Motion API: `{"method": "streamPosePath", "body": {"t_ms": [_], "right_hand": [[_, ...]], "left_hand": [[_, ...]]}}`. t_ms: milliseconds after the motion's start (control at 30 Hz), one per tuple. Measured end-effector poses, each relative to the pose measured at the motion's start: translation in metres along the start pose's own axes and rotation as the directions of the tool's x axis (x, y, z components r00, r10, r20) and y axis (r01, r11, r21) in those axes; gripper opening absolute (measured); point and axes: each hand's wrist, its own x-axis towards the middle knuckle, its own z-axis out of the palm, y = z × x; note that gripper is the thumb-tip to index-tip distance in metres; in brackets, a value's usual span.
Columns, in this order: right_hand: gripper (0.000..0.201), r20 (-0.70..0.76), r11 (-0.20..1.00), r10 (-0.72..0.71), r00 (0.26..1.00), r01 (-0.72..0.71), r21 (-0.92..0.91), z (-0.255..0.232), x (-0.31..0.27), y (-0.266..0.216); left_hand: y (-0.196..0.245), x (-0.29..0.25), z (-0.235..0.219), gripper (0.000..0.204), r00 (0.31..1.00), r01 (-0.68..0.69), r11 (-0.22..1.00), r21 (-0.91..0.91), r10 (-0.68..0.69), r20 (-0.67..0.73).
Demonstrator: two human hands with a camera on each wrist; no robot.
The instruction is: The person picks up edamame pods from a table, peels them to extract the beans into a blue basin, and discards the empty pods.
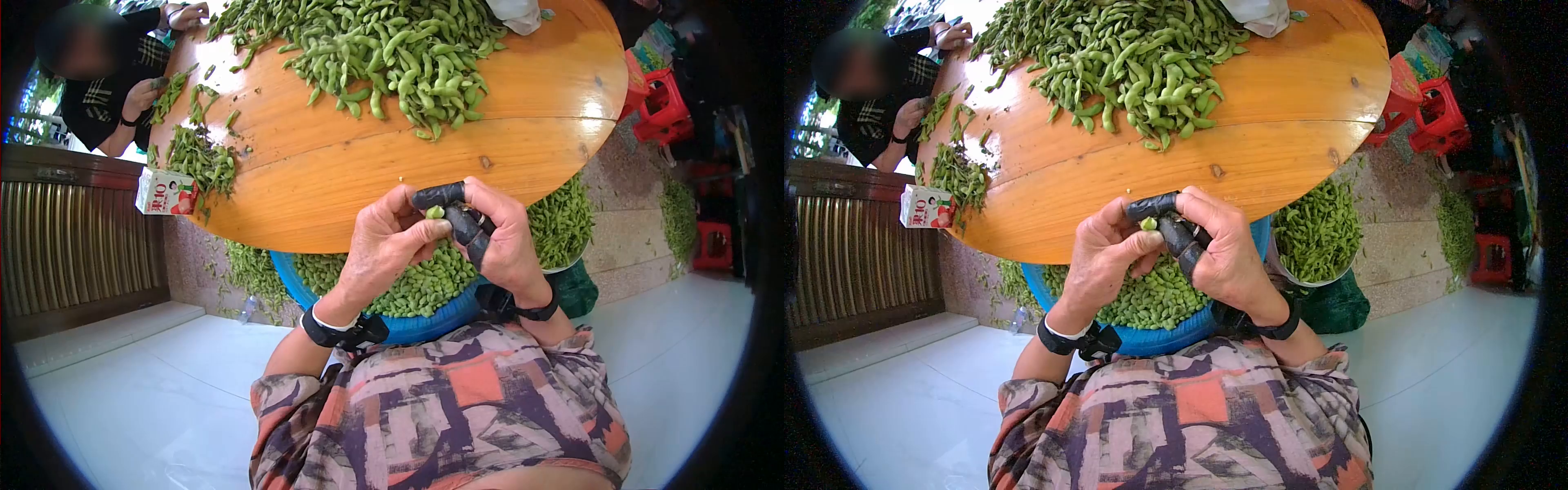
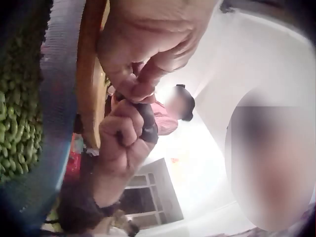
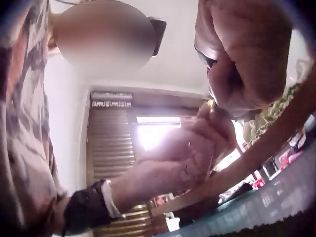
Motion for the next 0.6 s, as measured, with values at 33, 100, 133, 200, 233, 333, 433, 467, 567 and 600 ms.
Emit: {"method": "streamPosePath", "body": {"t_ms": [33, 100, 133, 200, 233, 333, 433, 467, 567, 600], "right_hand": [[0.023, -0.035, 0.997, -0.043, 0.998, 0.041, -0.066, 0.0, 0.0, -0.002], [0.023, -0.031, 0.999, 0.028, 0.999, -0.026, 0.048, 0.0, 0.0, -0.001], [0.024, -0.02, 0.983, 0.098, 0.995, -0.093, 0.161, -0.002, 0.0, 0.0], [0.024, 0.011, 0.969, 0.145, 0.989, -0.145, 0.202, -0.005, 0.0, 0.001], [0.025, 0.045, 0.95, 0.192, 0.98, -0.197, 0.242, -0.007, 0.0, 0.003], [0.023, 0.105, 0.895, 0.251, 0.962, -0.272, 0.355, -0.009, 0.002, 0.006], [0.026, -0.074, 0.927, -0.256, 0.964, 0.223, -0.303, 0.001, 0.004, 0.009], [0.026, -0.073, 0.927, -0.256, 0.964, 0.223, -0.302, 0.006, 0.002, 0.006], [0.033, -0.134, 0.819, -0.427, 0.894, 0.32, -0.477, 0.017, -0.004, -0.001], [0.035, -0.128, 0.776, -0.474, 0.871, 0.345, -0.527, 0.018, -0.004, -0.001]], "left_hand": [[-0.001, 0.0, 0.0, 0.009, 1.0, -0.019, 0.999, 0.029, 0.019, -0.007], [0.0, 0.0, 0.002, 0.009, 0.999, -0.023, 0.998, 0.064, 0.025, -0.028], [0.0, 0.0, 0.003, 0.01, 0.998, -0.027, 0.995, 0.1, 0.032, -0.049], [0.0, -0.001, -0.005, 0.011, 0.998, -0.035, 0.964, 0.262, 0.045, -0.035], [0.0, -0.001, -0.009, 0.012, 0.998, -0.042, 0.908, 0.417, 0.056, -0.02], [0.003, 0.0, -0.016, 0.015, 0.999, -0.009, 0.963, 0.271, -0.002, 0.04], [0.007, 0.001, -0.013, 0.02, 0.997, 0.039, 0.999, 0.022, -0.04, 0.069], [0.007, 0.001, -0.011, 0.02, 0.997, 0.038, 0.999, 0.022, -0.04, 0.068], [0.004, 0.001, -0.007, 0.023, 0.996, 0.063, 0.982, -0.178, -0.05, 0.079], [0.0, 0.001, -0.007, 0.022, 0.997, 0.052, 0.97, -0.236, -0.037, 0.069]]}}
